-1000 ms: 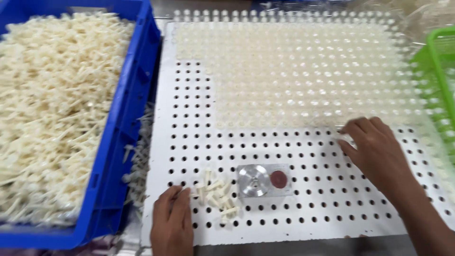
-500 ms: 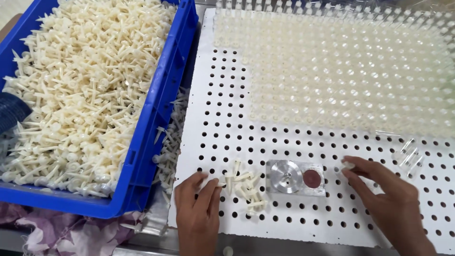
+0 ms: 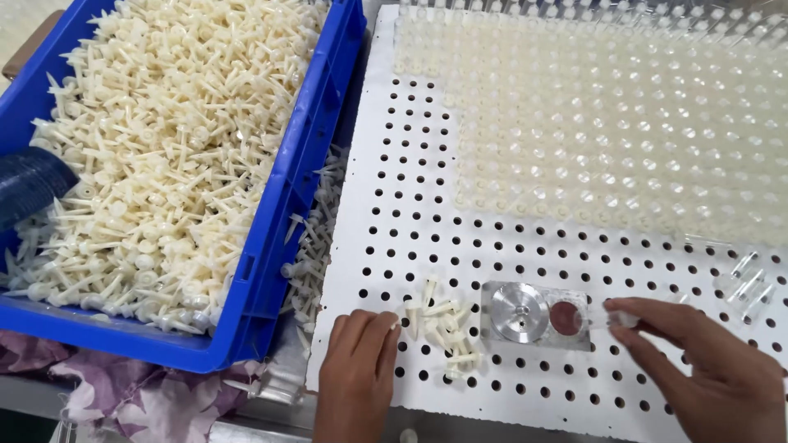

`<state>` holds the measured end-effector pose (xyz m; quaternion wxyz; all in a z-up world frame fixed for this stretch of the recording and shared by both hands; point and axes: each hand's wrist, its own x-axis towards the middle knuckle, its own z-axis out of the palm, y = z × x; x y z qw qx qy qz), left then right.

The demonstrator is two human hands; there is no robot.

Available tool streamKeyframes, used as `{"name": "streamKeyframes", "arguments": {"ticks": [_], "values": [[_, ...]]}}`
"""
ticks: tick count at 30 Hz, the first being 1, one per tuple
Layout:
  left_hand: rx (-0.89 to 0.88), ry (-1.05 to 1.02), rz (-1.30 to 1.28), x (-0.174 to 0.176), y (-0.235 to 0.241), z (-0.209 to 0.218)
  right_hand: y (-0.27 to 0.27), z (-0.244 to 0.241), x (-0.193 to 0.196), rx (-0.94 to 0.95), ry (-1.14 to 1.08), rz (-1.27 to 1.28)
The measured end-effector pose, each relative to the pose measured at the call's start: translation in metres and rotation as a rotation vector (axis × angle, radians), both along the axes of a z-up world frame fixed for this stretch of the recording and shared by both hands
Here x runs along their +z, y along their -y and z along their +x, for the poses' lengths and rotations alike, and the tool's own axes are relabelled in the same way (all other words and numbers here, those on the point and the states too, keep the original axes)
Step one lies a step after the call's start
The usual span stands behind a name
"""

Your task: The recorder is assembling small plastic medical or laboratory vial components by inserting white caps into clear tubes and placing them into a tray.

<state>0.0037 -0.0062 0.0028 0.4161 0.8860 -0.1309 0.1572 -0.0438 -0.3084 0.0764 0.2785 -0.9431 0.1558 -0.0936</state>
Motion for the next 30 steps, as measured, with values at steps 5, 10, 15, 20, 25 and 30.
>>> {"name": "streamKeyframes", "arguments": {"ticks": [5, 10, 15, 20, 25, 30], "values": [[-0.011, -0.048, -0.061, -0.003, 0.006, 0.0, 0.003, 0.001, -0.011, 0.167, 0.066, -0.041], [-0.004, -0.064, -0.081, -0.004, 0.006, -0.001, -0.005, 0.009, -0.006, 0.152, -0.014, -0.066], [0.011, -0.073, -0.139, -0.003, 0.007, -0.007, -0.005, 0.01, -0.003, 0.158, -0.024, -0.085], [-0.283, -0.575, -1.104, -0.039, 0.01, -0.027, 0.038, -0.021, -0.059, 0.198, 0.088, 0.315], [-0.434, -0.94, -1.431, -0.049, 0.029, -0.04, -0.001, -0.033, -0.052, 0.343, 0.033, 0.592], [-0.437, -1.125, -1.469, -0.055, 0.039, -0.049, -0.004, -0.045, -0.07, 0.285, 0.024, 0.773]]}}
